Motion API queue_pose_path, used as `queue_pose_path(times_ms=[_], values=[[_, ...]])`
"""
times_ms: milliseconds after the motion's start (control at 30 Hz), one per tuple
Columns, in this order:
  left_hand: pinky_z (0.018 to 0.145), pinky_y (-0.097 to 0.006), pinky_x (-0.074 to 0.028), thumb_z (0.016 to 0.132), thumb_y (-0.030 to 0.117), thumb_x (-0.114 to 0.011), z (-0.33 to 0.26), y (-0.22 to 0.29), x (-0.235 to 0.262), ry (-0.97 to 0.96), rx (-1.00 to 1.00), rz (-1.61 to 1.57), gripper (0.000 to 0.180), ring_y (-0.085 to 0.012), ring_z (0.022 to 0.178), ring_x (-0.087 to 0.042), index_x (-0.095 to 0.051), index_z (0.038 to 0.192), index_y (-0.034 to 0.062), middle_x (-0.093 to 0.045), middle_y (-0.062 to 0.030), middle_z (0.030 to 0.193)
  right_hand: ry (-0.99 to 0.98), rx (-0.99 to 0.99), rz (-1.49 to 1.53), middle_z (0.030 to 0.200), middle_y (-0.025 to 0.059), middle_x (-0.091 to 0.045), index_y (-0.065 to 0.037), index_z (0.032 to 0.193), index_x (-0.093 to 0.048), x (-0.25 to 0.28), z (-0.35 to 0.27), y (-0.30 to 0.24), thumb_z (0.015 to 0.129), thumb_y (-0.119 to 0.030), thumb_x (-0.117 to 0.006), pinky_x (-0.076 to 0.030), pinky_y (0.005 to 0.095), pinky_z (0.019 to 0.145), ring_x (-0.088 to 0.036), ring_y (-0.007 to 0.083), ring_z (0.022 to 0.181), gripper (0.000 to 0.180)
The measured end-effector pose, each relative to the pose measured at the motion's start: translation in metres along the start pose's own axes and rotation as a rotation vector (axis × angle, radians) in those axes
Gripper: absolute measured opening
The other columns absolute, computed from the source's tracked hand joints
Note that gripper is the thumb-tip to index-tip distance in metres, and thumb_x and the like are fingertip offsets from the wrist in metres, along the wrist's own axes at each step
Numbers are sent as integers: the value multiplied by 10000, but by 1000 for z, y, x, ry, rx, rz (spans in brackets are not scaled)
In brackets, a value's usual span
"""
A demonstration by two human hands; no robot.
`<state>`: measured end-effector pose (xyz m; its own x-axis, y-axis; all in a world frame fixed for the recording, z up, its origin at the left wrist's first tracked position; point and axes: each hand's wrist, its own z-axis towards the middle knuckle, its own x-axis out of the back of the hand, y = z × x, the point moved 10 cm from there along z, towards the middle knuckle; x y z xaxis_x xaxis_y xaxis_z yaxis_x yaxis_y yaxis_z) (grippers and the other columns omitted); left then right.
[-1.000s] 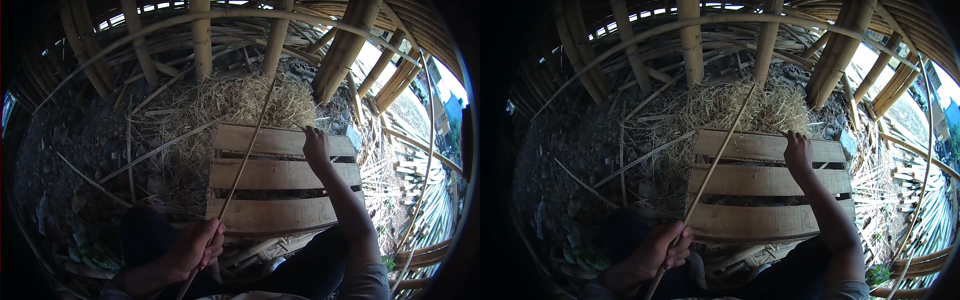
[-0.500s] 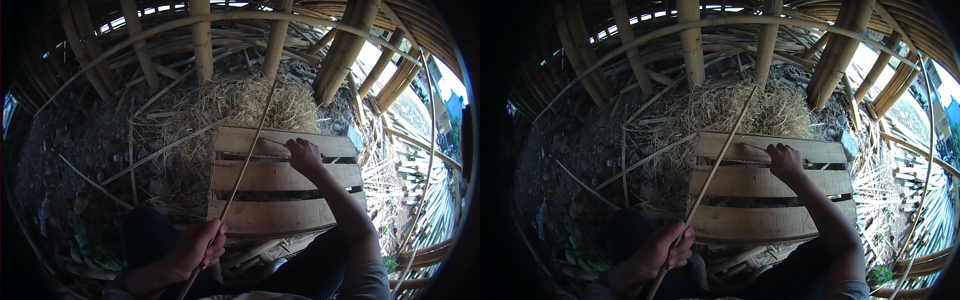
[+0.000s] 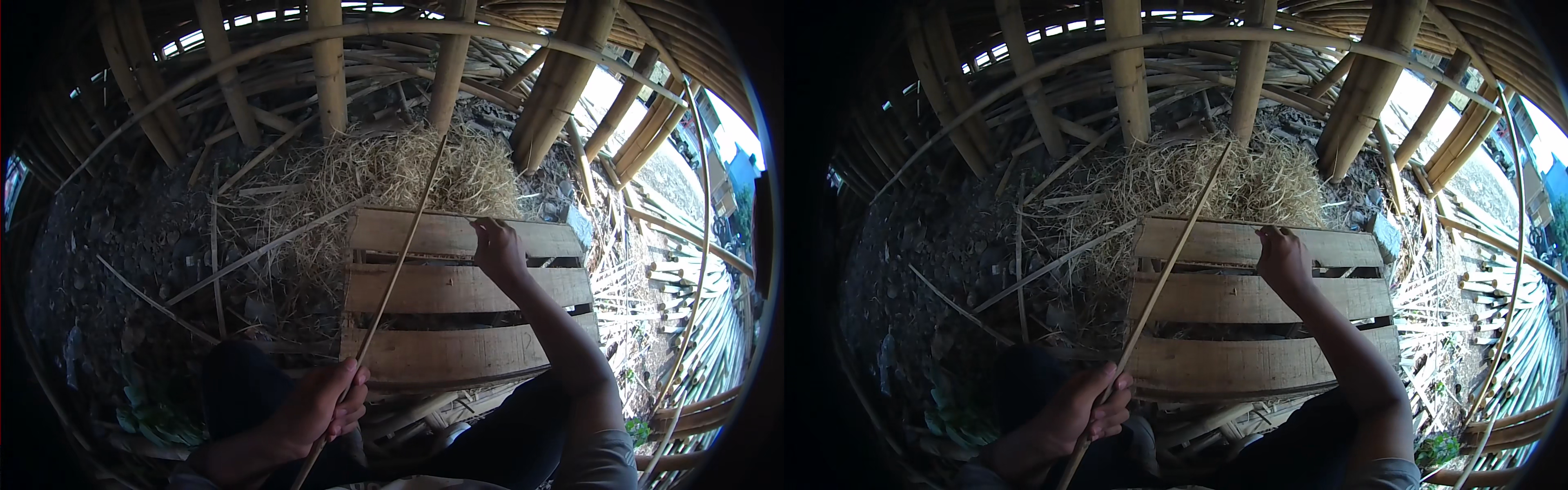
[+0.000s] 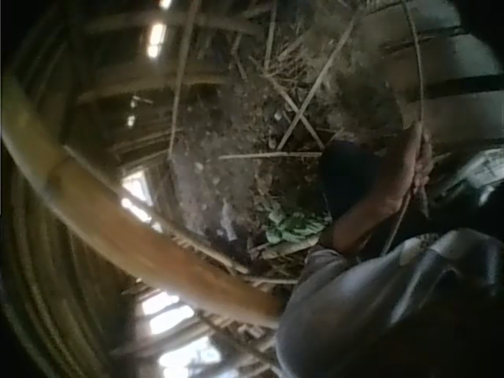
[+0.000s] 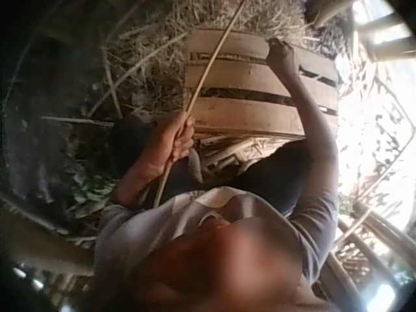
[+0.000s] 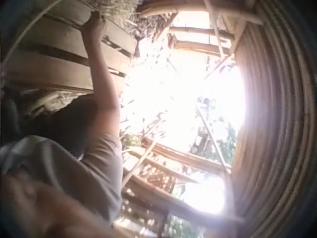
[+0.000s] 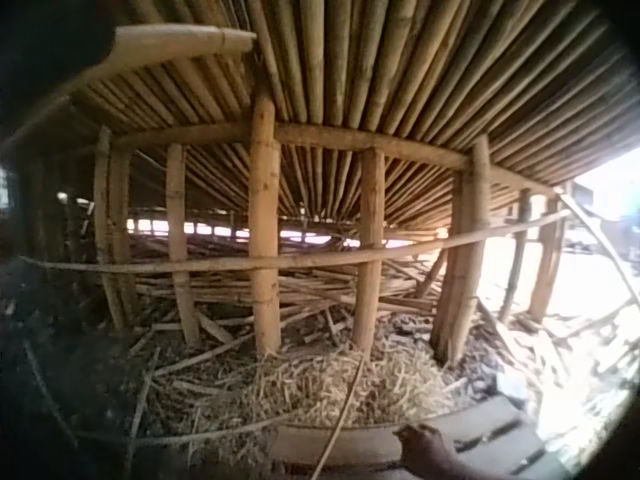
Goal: The person uses a knife to shave and smooth a long bamboo stick held against a wooden pallet. The person repeatedly scrapes the surface of the bamboo to remove thin layers.
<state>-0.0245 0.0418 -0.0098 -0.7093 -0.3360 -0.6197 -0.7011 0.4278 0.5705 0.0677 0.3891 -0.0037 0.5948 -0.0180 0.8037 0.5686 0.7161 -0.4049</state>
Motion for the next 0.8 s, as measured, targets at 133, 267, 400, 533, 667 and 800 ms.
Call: queue_pose_path(times_ms=[133, 267, 400, 533, 667, 800], values=[[422, -203, -315, 1091, 392, -349, 0, -1, -1, -1, 4, 7, 316, -41, 430, -337, -452, 966, 121, -348, 60, 578, -22, 36, 26, 881, 250, -665, -3, 963, -667, -11, -7, 12, 919, -74, -619, -515, 521, 663, -650, 464, 770, 97], [422, -205, -318, 1091, 394, -348, 0, -1, -4, -2, 6, 28, 321, -42, 430, -334, -453, 960, 120, -344, 62, 578, 103, 81, 97, 857, 253, -658, 14, 913, -622, 11, -8, 8, 909, -39, -627, -496, 509, 638, -652, 447, 751, 53], [423, -209, -313, 1089, 414, -348, 7, -16, -2, 16, 53, 64, 333, -41, 439, -329, -452, 955, 128, -341, 62, 584, 140, -93, 266, 792, 252, -637, 16, 875, -557, 43, -15, -11, 935, -54, -618, -469, 486, 599, -631, 449, 692, 111], [430, -216, -300, 1082, 452, -356, 14, -36, -1, 60, 125, 132, 353, -48, 447, -315, -443, 943, 140, -338, 60, 590, -311, 7, 243, 724, 196, -608, 19, 908, -558, 34, -40, -80, 980, -85, -594, -456, 419, 572, -619, 331, 621, 131], [431, -221, -302, 1083, 458, -349, 22, -51, -6, 54, 169, 162, 361, -54, 448, -307, -441, 934, 142, -333, 59, 598, -615, 172, 479, 722, 213, -615, 30, 918, -576, 31, -92, -142, 991, -76, -573, -456, 419, 551, -614, 390, 608, 128], [420, -229, -295, 1084, 415, -360, 32, -61, -15, 49, 209, 123, 353, -46, 456, -311, -460, 929, 114, -342, 63, 597, -653, 356, 338, 688, 192, -580, 33, 973, -592, 39, -120, -166, 938, -64, -632, -449, 439, 527, -607, 402, 613, 111]])
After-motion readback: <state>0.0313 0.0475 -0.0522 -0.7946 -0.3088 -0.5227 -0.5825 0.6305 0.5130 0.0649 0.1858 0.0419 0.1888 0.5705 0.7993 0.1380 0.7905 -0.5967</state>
